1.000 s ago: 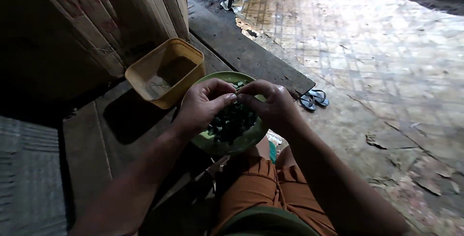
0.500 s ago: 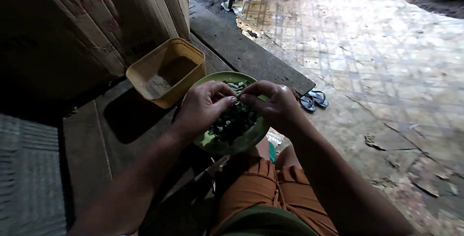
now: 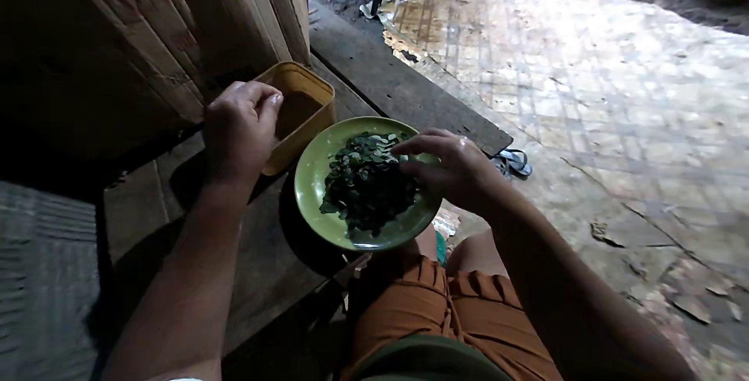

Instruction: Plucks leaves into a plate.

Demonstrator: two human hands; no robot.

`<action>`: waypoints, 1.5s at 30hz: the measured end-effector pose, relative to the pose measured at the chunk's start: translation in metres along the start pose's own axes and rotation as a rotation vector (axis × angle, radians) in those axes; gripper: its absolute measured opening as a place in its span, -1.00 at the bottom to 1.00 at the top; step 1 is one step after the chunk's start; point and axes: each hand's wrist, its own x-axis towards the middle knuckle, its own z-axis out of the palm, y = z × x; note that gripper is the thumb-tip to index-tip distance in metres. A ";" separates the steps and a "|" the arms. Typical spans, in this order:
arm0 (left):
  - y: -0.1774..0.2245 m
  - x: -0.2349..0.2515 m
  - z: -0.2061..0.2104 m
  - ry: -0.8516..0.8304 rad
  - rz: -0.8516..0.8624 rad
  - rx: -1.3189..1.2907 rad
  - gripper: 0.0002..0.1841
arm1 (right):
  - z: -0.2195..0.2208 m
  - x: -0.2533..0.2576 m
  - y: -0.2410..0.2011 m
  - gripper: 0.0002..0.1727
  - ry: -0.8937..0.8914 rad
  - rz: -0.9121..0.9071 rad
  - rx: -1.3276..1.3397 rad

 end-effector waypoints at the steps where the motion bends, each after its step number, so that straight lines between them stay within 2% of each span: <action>1: -0.005 0.001 0.000 -0.024 -0.021 0.037 -0.67 | -0.001 0.003 0.002 -0.72 0.019 0.014 -0.021; 5: -0.008 0.000 0.006 -0.064 -0.016 0.095 -0.68 | -0.003 0.023 0.013 -0.72 0.053 0.048 -0.189; 8: -0.004 -0.001 0.008 -0.021 0.030 0.094 -0.75 | 0.001 0.039 0.019 -0.71 -0.034 0.049 -0.289; 11: 0.006 -0.004 0.007 -0.054 0.074 0.057 -0.78 | 0.010 0.048 0.028 -0.77 -0.085 0.010 -0.326; 13: 0.016 -0.008 0.009 -0.108 0.108 -0.039 -0.76 | 0.011 0.047 0.026 -0.83 -0.045 -0.006 -0.314; 17: 0.044 -0.023 0.018 -0.295 0.149 -0.393 -0.67 | 0.001 0.035 0.008 -0.82 0.023 -0.009 -0.271; 21: 0.064 -0.037 0.030 -0.395 0.290 -0.594 -0.38 | -0.006 0.024 -0.010 -0.82 0.049 -0.051 -0.224; 23: 0.068 -0.043 0.035 -0.377 0.306 -0.604 -0.44 | -0.005 0.020 -0.017 -0.85 0.040 -0.078 -0.218; 24: 0.069 -0.045 0.037 -0.333 0.301 -0.588 -0.57 | -0.004 0.019 -0.020 -0.86 0.033 -0.087 -0.208; 26: 0.071 -0.048 0.040 -0.255 0.256 -0.568 -0.83 | -0.003 0.017 -0.024 -0.85 0.033 -0.104 -0.172; 27: 0.071 -0.047 0.039 -0.244 0.212 -0.587 -0.89 | -0.003 0.016 -0.023 -0.84 0.038 -0.106 -0.145; 31: 0.076 -0.042 0.030 -0.358 -0.165 -0.912 -0.93 | -0.008 0.011 -0.014 -0.76 0.077 -0.016 0.044; 33: 0.078 -0.040 0.028 -0.384 -0.292 -1.039 -0.94 | -0.009 0.008 -0.014 -0.75 0.097 0.054 0.150; 37: 0.082 -0.040 0.028 -0.388 -0.358 -1.118 -0.94 | -0.004 0.002 -0.017 -0.74 0.110 0.170 0.347; 41: 0.082 -0.041 0.028 -0.394 -0.380 -1.160 -0.95 | 0.005 0.003 -0.019 -0.86 0.167 0.093 0.295; 45: 0.085 -0.042 0.025 -0.473 -0.464 -1.227 -0.90 | 0.010 0.005 -0.014 -0.85 0.173 0.062 0.262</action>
